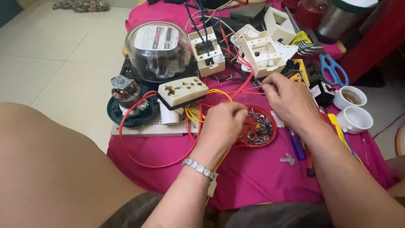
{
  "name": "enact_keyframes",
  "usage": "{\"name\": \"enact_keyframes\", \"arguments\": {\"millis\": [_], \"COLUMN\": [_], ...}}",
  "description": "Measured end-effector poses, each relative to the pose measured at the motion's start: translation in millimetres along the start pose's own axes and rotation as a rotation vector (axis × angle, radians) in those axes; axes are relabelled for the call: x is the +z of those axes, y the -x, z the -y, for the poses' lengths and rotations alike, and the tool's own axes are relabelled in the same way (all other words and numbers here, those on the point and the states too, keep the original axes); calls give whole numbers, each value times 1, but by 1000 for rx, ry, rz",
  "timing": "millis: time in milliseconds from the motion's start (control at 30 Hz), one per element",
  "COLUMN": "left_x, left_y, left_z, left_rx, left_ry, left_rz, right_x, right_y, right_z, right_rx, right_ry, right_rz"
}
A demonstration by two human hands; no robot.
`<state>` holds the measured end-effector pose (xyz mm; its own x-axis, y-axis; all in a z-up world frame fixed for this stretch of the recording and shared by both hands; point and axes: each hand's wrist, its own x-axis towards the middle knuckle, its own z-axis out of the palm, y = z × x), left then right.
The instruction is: Wiring and assembling various electrical components including a meter, sockets, and switches on a board.
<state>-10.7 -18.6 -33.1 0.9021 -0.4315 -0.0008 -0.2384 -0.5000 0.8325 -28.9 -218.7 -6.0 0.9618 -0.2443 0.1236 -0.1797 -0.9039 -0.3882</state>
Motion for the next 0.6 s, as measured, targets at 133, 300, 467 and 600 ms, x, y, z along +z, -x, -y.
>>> {"name": "enact_keyframes", "arguments": {"millis": [133,300,467,600], "left_x": [16,29,39,32], "left_y": [-9,-11,-13,-11], "left_z": [-6,-5,3,-2], "left_rx": [-274,-517,-462,-400], "left_ry": [494,1134,1096,1037], "left_rz": [-56,57,38,-70], "right_x": [7,6,-1,-1], "right_y": [6,28,44,58], "right_z": [11,31,32,24], "right_rx": [27,152,228,278], "right_ry": [-68,-423,-621,-614], "right_rz": [-37,74,91,88]}}
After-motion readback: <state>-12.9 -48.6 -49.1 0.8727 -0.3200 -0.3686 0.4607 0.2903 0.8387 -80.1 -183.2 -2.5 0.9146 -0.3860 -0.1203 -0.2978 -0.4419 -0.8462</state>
